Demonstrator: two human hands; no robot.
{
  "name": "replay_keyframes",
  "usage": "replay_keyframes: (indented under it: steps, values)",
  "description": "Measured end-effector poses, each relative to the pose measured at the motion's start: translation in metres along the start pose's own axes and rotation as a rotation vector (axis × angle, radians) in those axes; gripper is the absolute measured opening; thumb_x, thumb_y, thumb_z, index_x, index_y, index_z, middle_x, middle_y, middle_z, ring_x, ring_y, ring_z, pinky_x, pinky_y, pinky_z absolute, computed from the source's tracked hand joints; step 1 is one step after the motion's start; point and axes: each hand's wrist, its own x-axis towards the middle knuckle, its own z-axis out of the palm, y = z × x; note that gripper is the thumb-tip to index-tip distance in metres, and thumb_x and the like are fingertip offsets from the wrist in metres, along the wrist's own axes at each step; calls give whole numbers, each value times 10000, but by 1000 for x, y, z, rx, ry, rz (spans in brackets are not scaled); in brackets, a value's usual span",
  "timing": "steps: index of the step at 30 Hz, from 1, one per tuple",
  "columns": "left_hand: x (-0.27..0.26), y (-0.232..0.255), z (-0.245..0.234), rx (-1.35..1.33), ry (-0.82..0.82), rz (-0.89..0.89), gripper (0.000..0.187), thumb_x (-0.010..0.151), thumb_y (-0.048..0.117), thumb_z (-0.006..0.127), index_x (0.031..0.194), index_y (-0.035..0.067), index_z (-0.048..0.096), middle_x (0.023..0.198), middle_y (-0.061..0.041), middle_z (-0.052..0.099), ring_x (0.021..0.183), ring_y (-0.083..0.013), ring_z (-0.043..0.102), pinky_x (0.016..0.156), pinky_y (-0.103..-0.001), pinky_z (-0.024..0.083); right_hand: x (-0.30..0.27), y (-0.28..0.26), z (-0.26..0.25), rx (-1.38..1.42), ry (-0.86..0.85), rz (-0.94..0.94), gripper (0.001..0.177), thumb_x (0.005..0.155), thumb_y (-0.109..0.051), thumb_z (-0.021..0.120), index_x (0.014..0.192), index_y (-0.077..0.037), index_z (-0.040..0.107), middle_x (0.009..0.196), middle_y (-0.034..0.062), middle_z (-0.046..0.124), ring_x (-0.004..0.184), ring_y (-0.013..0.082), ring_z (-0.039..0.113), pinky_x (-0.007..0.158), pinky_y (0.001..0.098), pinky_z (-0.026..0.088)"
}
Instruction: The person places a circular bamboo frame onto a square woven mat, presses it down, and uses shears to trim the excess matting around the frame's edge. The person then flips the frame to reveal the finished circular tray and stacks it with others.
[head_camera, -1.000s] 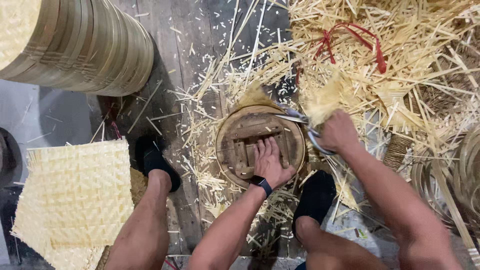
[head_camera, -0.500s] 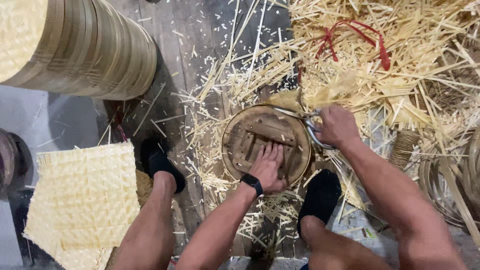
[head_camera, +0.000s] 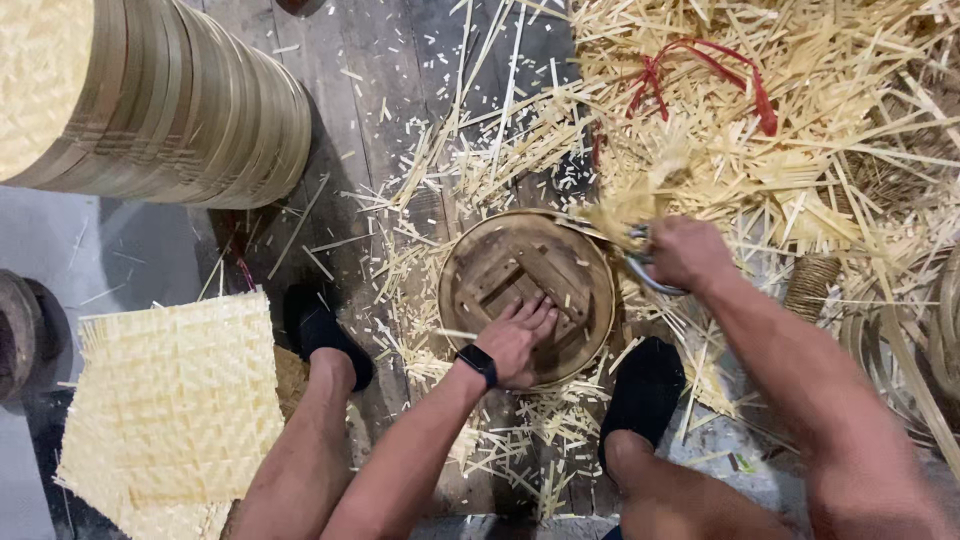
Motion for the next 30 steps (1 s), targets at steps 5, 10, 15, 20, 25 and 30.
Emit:
replay_keyframes:
  steps: [5, 10, 15, 20, 25, 30]
  values:
    - [1, -8, 23, -7, 4, 32, 1244, 618, 390, 907, 1585, 13, 222, 1679, -165, 224, 1573, -298, 157, 1267, -492, 153, -7, 1, -2, -52, 72, -41, 543, 811, -513, 696, 1100, -56, 642, 1019, 158, 670, 963, 286, 669, 845, 407, 578]
    - [17, -30, 78, 276, 412, 157, 1157, 667, 342, 894, 1601, 83, 262, 1678, -101, 260, 1572, -264, 172, 1250, -501, 151, 21, -29, -11, -107, 159, -119, 605, 688, -437, 733, 1119, -25, 631, 1063, 172, 639, 1010, 284, 649, 926, 410, 547]
    - [-12, -23, 31, 73, -90, 129, 1256, 559, 332, 915, 1575, 64, 227, 1679, -108, 195, 1566, -263, 123, 1277, -483, 101, 14, -6, 10, -6, 26, -83, 368, 864, -277, 622, 1156, -56, 663, 985, 164, 705, 869, 282, 718, 840, 414, 598]
    - [-20, -14, -2, 74, -53, 164, 1230, 565, 316, 916, 1581, 61, 271, 1693, -125, 213, 1576, -276, 144, 1275, -484, 138, 17, 8, 14, -62, 104, -146, 348, 786, -265, 659, 1068, -62, 684, 990, 150, 721, 900, 304, 729, 854, 432, 598]
    - [-21, -11, -4, 18, -44, 133, 1211, 570, 297, 915, 1577, 63, 284, 1686, -101, 226, 1572, -267, 142, 1276, -487, 135, 25, 2, -2, -59, 354, -280, 585, 649, -461, 730, 1010, -5, 669, 876, 205, 699, 814, 346, 704, 776, 443, 586]
    - [-22, -10, -6, -13, -66, 123, 1168, 581, 269, 904, 1561, 78, 299, 1676, -84, 232, 1561, -259, 138, 1278, -488, 112, 42, -32, -21, -26, 29, -167, 465, 916, -523, 624, 1028, -76, 690, 811, 126, 707, 695, 241, 673, 715, 388, 596]
